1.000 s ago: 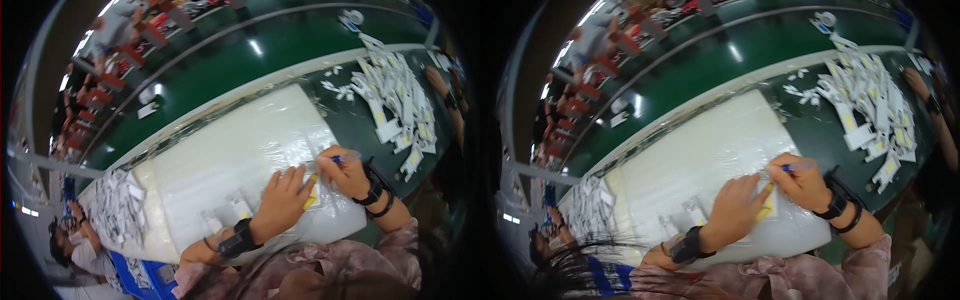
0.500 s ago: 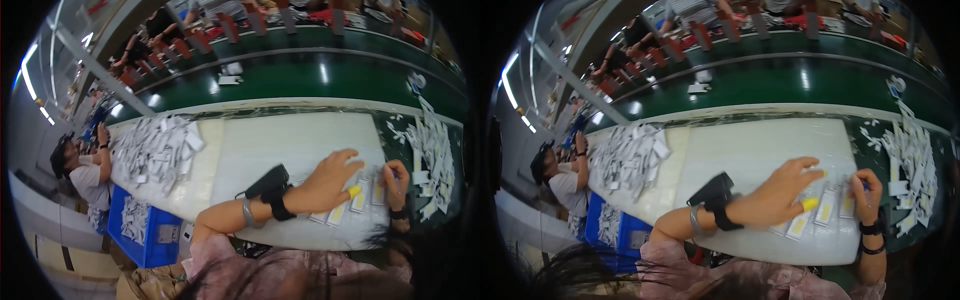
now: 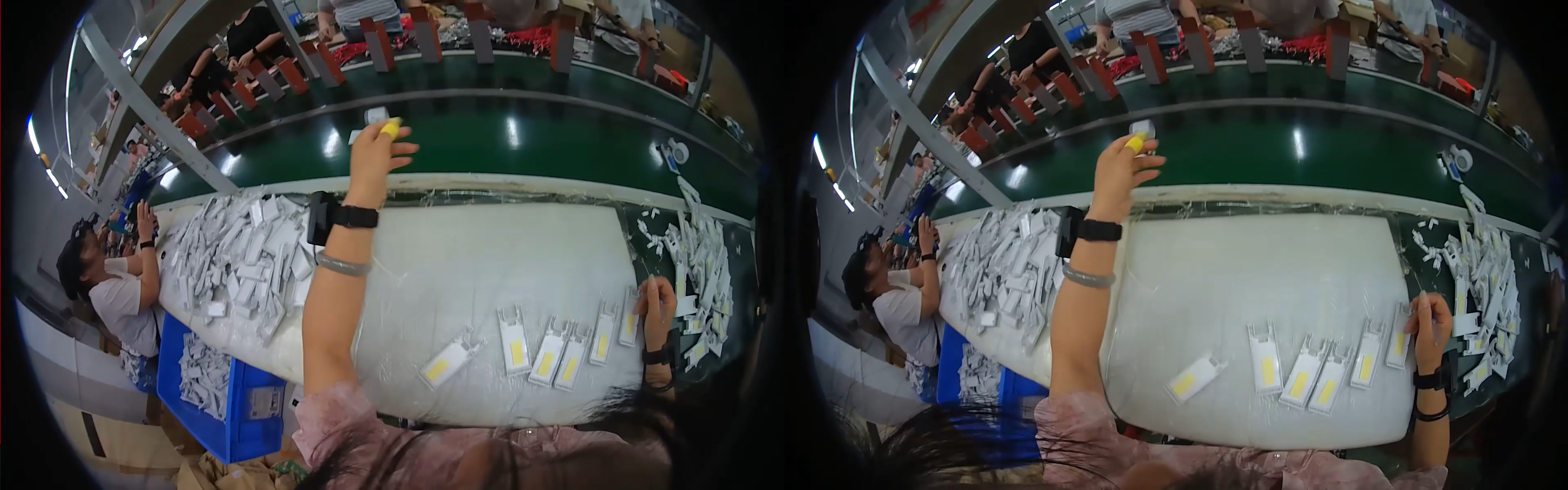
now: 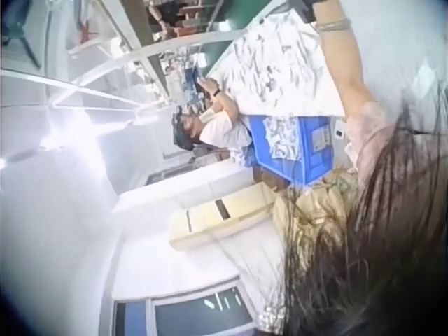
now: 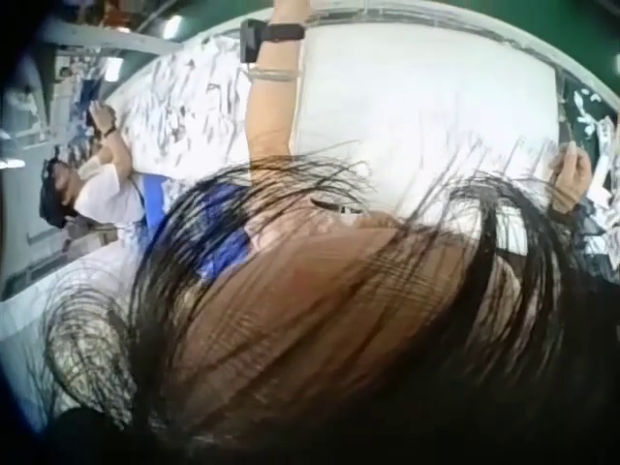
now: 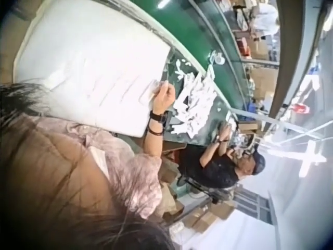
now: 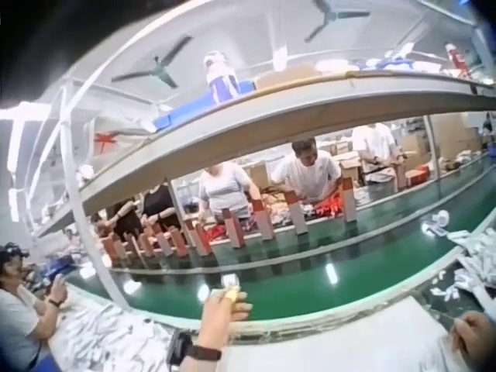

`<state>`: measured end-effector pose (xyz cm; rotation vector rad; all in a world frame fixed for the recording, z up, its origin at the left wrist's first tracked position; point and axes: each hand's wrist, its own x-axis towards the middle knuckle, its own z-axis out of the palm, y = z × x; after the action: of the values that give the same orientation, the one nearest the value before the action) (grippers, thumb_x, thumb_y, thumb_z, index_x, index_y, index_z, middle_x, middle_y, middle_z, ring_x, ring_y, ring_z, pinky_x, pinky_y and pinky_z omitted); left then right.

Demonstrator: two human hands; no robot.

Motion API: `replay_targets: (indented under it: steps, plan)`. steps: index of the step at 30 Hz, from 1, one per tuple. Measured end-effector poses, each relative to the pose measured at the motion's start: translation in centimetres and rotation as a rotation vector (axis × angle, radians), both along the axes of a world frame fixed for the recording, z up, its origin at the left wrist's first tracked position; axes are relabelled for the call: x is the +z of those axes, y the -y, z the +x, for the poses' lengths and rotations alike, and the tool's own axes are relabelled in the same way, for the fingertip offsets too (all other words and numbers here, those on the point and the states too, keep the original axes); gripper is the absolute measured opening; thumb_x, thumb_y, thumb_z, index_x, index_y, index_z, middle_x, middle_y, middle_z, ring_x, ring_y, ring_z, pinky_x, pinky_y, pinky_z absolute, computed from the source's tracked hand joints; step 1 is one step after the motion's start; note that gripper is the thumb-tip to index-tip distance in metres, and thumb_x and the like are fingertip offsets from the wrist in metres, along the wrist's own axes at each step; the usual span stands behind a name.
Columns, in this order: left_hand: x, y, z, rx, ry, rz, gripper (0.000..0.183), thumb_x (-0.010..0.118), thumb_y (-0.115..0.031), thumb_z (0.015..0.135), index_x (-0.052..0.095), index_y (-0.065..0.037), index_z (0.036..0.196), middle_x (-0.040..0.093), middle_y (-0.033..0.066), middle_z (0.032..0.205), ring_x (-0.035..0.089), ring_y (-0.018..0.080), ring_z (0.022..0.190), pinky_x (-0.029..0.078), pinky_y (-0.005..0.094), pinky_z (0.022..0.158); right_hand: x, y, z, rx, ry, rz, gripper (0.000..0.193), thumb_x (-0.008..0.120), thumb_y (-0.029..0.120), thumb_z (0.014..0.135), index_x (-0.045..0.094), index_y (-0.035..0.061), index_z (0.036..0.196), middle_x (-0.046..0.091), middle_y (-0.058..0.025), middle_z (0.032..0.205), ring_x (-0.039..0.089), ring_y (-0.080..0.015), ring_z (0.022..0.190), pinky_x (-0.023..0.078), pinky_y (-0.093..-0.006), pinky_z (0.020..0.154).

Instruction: The person arranges white plastic components on a surface and uses a tool to peel adhesive backing from yellow strips before pressing them onto the components. They then pick up a battery and a wire, inserting them into a component housing and using a tool to press down on the internal parts.

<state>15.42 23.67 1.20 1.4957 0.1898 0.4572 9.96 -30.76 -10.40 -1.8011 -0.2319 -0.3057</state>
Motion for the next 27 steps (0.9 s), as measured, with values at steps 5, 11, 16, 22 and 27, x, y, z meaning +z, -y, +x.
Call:
replay_targets:
  steps: [5, 11, 16, 22, 27]
  plan:
    - [-9.5, -13.6, 6.4, 0.531, -0.291, 1.096, 0.039, 0.067, -0.032, 0.084, 0.07, 0.001, 0.105, 0.069, 0.0244, 0.104, 0.064, 0.0431, 0.101, 0.051, 0.0485, 0.092, 0.4, -0.5, -0.2, 0.002, 0.158, -0.017, 0.025, 0.051, 0.018, 0.105, 0.057, 0.0059, 0.083, 0.053, 0.0023, 0.067, 0.043, -0.0034, 0.044, 0.033, -0.019, 0.045]
    - [-13.4, -16.6, 10.6, 0.542, -0.337, 1.447, 0.063, 0.075, -0.044, 0.079, 0.062, -0.001, 0.124, 0.047, 0.0192, 0.145, 0.045, 0.0374, 0.132, 0.042, 0.047, 0.107, -0.7, 1.4, 0.8, -0.166, 0.116, 0.03, 0.035, 0.04, 0.029, 0.108, 0.058, 0.0052, 0.09, 0.062, -0.0045, 0.067, 0.045, -0.0047, 0.041, 0.032, -0.0188, 0.041]
    - [-11.1, -14.4, 14.2, 0.361, -0.301, 1.651, 0.049, 0.069, -0.049, 0.084, 0.069, -0.009, 0.111, 0.067, 0.0188, 0.109, 0.064, 0.0372, 0.102, 0.053, 0.0477, 0.088, 0.7, 0.1, -0.5, -0.212, 0.057, -0.005, 0.033, 0.041, 0.034, 0.108, 0.057, 0.0068, 0.099, 0.066, -0.0057, 0.073, 0.05, -0.0061, 0.045, 0.033, -0.0193, 0.042]
    - [-13.7, -15.6, 15.5, 0.435, -0.122, 1.479, 0.034, 0.066, -0.037, 0.087, 0.07, -0.007, 0.103, 0.069, 0.0173, 0.086, 0.068, 0.0354, 0.081, 0.054, 0.0464, 0.075, 2.5, -2.0, 0.3, -0.234, -0.029, -0.04, 0.024, 0.05, 0.023, 0.105, 0.06, 0.0008, 0.105, 0.07, -0.0069, 0.092, 0.061, -0.0083, 0.054, 0.042, -0.0193, 0.047]
    - [-7.6, -6.7, 13.2, -0.048, -0.027, 0.459, 0.023, 0.055, -0.023, 0.092, 0.061, -0.003, 0.084, 0.059, 0.0054, 0.069, 0.06, 0.0151, 0.058, 0.047, 0.0296, 0.054, 4.4, -2.1, -0.1, -0.111, 0.167, -0.428, 0.03, 0.066, 0.001, 0.09, 0.063, 0.0007, 0.12, 0.07, -0.0098, 0.104, 0.067, -0.0171, 0.093, 0.05, -0.0286, 0.082]
